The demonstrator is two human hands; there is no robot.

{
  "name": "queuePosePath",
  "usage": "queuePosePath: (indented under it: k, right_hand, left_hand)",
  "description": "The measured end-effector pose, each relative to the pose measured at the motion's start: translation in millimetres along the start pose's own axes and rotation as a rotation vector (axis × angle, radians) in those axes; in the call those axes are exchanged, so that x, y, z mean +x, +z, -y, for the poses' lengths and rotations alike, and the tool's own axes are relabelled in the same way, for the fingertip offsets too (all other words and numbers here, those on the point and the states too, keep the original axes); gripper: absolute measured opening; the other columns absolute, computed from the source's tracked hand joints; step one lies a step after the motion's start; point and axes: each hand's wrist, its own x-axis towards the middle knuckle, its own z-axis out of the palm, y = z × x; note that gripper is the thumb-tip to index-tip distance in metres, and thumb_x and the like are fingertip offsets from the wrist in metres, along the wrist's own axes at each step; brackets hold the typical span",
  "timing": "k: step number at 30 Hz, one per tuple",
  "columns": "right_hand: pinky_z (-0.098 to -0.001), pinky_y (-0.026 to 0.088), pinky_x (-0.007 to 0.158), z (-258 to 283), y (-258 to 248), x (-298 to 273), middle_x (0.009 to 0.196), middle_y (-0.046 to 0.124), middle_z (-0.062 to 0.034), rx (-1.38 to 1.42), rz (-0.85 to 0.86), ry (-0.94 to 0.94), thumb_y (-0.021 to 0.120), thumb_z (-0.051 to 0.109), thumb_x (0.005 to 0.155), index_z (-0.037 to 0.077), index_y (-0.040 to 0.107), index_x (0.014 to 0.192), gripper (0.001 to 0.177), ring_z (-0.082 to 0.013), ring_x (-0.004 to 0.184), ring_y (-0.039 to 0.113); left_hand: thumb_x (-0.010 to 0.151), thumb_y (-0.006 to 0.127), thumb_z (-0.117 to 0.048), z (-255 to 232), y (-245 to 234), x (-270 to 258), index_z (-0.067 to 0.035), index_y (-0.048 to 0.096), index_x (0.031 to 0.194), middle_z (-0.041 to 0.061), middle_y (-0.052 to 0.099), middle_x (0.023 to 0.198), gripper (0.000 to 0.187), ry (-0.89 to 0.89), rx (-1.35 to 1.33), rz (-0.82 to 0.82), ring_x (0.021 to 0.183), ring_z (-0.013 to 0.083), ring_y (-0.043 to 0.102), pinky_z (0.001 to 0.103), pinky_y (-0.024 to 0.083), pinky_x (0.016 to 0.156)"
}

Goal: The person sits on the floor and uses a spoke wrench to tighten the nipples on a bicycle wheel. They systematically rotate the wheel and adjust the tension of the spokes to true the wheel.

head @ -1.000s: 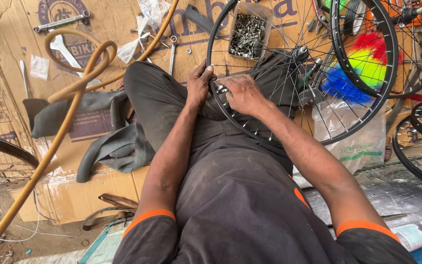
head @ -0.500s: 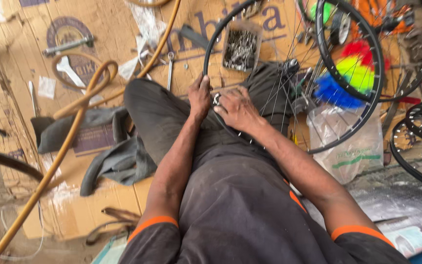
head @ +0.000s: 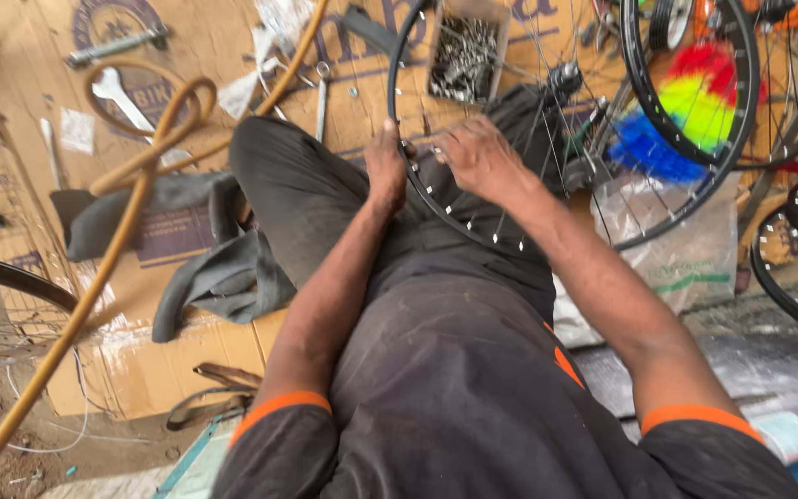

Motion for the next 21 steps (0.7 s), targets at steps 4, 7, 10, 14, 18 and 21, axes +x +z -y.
queuePosePath:
  k: [4, 7, 10, 14, 18, 21]
  right_hand:
    - [-0.0504, 0.045, 0.087, 2, 1, 11, 0.094, 0.073, -0.0109, -0.036, 0.202, -0.019, 0.063, 0.008, 0.092, 0.008, 0.071, 0.111, 0.021, -0.0327, 0.09, 0.067]
    - [-0.0536, 0.045, 0.084, 8, 10, 31, 0.094, 0.074, -0.0128, 0.089, 0.282, 0.152, 0.059, 0.009, 0.091, 0.011, 0.072, 0.113, 0.026, -0.0362, 0.088, 0.068]
    - [-0.0554, 0.044, 0.088, 11, 19, 40, 0.088, 0.072, -0.0196, 0.032, 0.578, 0.331, 0.057, 0.023, 0.103, 0.005, 0.067, 0.113, 0.023, -0.0401, 0.086, 0.068]
    - [-0.0557, 0.047, 0.084, 6, 19, 42, 0.087, 0.071, -0.0222, 0.057, 0.587, 0.327, 0.062, 0.028, 0.098, 0.005, 0.066, 0.116, 0.03, -0.0422, 0.086, 0.068]
    - [-0.0556, 0.042, 0.088, 4, 18, 33, 0.093, 0.073, -0.0203, 0.136, 0.467, 0.228, 0.073, 0.025, 0.08, 0.003, 0.067, 0.111, 0.039, -0.0413, 0.094, 0.068]
    - [-0.0527, 0.041, 0.089, 7, 23, 23, 0.096, 0.073, -0.0195, 0.171, 0.221, 0.152, 0.069, 0.018, 0.08, 0.003, 0.068, 0.11, 0.034, -0.0383, 0.095, 0.068]
  left_hand:
    - [0.106, 0.045, -0.048, 7, -4, 5, -0.004, 0.059, 0.085, 0.007, 0.059, 0.068, 0.051, -0.019, 0.114, -0.035, 0.058, 0.0147, 0.052, 0.033, 0.044, 0.053]
    - [0.11, 0.048, -0.045, 5, -3, 8, -0.002, 0.058, 0.086, 0.004, 0.054, 0.073, 0.05, 0.068, 0.051, -0.017, 0.066, 0.0121, 0.049, 0.033, 0.045, 0.059]
    - [0.108, 0.049, -0.041, 7, -6, 4, -0.001, 0.058, 0.083, 0.004, 0.053, 0.07, 0.048, 0.073, 0.088, -0.047, 0.065, 0.0135, 0.051, 0.034, 0.046, 0.059]
    - [0.107, 0.05, -0.038, 6, -5, 5, 0.0, 0.058, 0.08, 0.004, 0.051, 0.069, 0.047, 0.081, 0.199, -0.094, 0.065, 0.0144, 0.047, 0.035, 0.045, 0.058]
    - [0.109, 0.049, -0.038, 0, -2, 3, 0.0, 0.057, 0.08, 0.005, 0.048, 0.066, 0.048, 0.22, 0.306, -0.099, 0.064, 0.0153, 0.043, 0.036, 0.041, 0.057]
    - [0.108, 0.049, -0.039, -5, 2, 3, 0.0, 0.057, 0.08, 0.005, 0.046, 0.064, 0.048, 0.209, 0.294, -0.095, 0.061, 0.0147, 0.042, 0.036, 0.039, 0.055]
